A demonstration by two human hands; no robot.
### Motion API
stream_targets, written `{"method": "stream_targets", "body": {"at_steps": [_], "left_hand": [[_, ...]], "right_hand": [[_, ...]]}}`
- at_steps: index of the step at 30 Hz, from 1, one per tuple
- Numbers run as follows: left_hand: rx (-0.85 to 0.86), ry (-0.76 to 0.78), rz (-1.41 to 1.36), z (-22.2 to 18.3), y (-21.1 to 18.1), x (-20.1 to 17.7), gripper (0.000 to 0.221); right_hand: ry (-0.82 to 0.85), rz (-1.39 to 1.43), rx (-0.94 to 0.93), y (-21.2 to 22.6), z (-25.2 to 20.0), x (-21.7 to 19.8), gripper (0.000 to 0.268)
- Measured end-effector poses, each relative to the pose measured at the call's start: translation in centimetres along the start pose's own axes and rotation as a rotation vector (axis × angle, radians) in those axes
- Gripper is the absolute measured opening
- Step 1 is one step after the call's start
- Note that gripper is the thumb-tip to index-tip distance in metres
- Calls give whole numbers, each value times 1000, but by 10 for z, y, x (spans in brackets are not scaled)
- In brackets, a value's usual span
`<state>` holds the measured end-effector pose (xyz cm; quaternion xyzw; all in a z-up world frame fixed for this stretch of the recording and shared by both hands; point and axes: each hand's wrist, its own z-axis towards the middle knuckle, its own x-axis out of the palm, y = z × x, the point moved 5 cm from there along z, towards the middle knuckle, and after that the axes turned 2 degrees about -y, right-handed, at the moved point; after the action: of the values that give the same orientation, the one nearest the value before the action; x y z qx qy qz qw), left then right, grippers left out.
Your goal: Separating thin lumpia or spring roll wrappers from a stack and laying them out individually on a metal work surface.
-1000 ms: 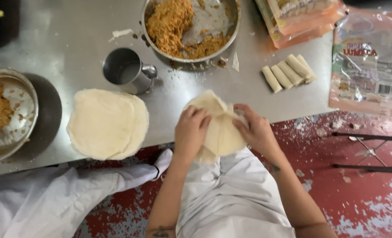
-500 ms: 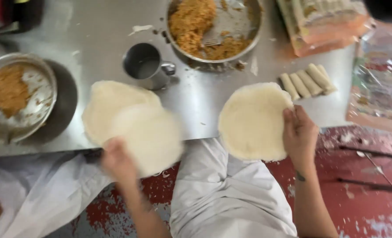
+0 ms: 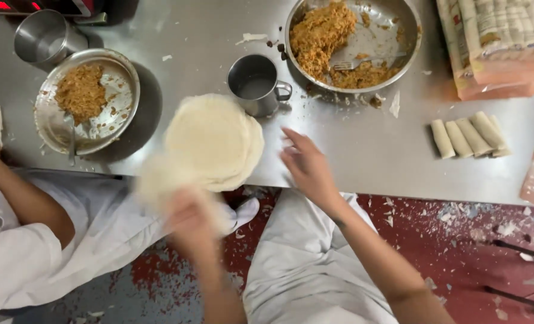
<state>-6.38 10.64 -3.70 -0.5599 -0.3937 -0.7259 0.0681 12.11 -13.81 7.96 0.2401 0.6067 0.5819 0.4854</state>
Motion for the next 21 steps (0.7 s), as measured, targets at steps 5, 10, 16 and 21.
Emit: {"method": "stream_targets", "body": {"at_steps": [5,10,16,21], "left_hand": [[-377,412,2229,-5,214,-82,61],[-683,289,1989,-29,249,-116,44],[-691,61,1896,-40,249,-117,26],[-756,28,1868,-43,255,-110,28]], "right_hand": [[-291,-8,122,-30,-64,-67,45],[-433,-214,145,-50,-89,-95,41],[-502,-211,157,-55,-107,-109,37],[-564,-76,233,-58,-116,-114,36]]}}
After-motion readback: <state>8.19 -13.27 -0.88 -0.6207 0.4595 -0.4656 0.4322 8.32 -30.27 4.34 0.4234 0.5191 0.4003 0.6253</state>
